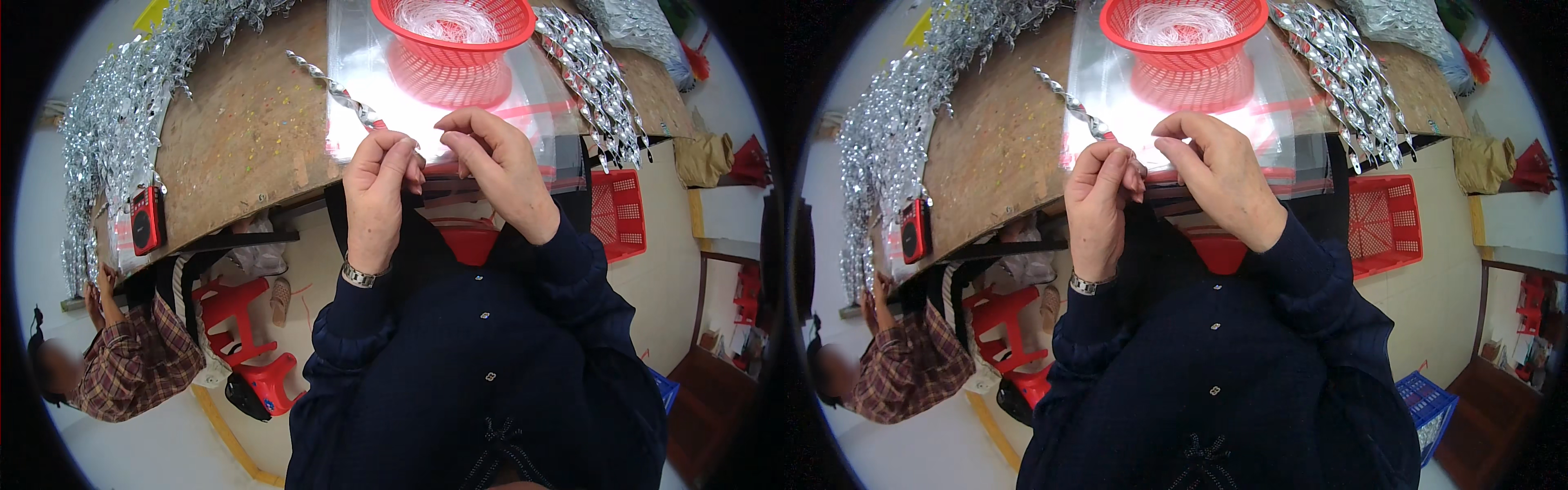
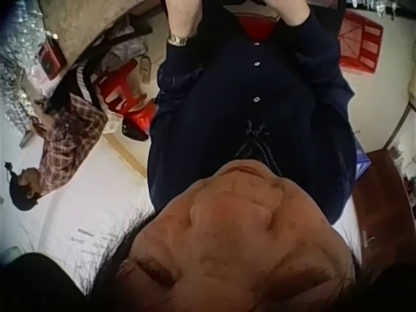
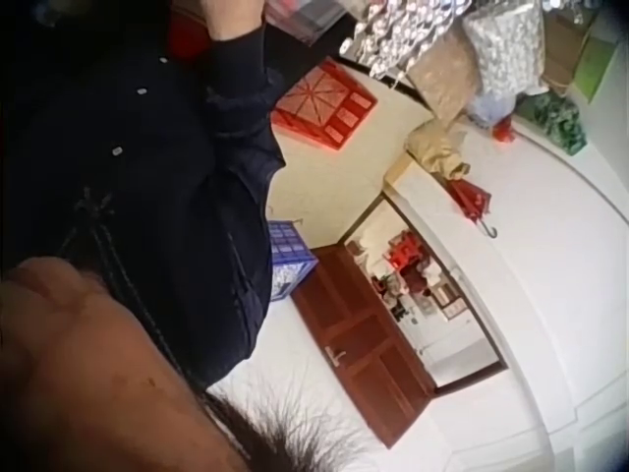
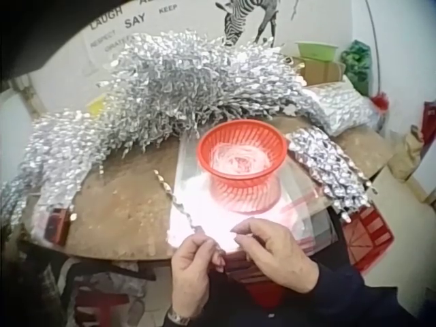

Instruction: Assembling small toy components and tinsel decorations at a factory workstation.

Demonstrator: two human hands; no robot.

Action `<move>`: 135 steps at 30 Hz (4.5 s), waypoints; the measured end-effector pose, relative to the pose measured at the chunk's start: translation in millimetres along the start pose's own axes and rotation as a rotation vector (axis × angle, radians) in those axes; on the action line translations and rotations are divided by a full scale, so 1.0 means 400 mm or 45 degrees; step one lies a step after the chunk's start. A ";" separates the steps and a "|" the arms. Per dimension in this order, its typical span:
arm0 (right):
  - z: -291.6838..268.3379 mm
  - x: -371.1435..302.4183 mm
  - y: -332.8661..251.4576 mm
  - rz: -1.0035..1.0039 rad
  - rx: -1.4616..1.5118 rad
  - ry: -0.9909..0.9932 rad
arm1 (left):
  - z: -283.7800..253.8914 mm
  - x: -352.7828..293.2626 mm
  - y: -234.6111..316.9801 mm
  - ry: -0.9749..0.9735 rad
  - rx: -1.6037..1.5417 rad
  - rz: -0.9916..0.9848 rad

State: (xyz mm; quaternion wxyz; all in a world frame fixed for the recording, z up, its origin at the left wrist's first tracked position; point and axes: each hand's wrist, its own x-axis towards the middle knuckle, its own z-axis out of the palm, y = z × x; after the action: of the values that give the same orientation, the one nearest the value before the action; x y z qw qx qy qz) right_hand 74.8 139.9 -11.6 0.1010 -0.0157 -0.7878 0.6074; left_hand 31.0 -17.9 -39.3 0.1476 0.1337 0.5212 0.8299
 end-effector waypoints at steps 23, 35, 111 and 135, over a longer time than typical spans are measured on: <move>0.025 0.004 -0.028 0.225 0.428 -0.108 | 0.020 -0.013 0.015 0.011 0.236 0.132; 0.020 0.026 -0.005 0.286 0.590 -0.096 | 0.019 -0.019 0.015 -0.013 0.297 0.116; 0.032 0.009 -0.012 0.117 0.539 0.092 | 0.034 0.009 0.035 0.086 -0.017 -0.122; 0.012 0.017 -0.005 -0.035 0.245 0.127 | 0.031 0.005 0.022 0.082 0.189 0.035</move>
State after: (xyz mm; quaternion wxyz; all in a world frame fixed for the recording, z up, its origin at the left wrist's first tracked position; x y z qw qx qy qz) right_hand 67.3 135.9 -9.8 0.1494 -0.0256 -0.7199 0.6773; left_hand 32.8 -10.4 -25.7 0.1091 0.1248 0.5837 0.7948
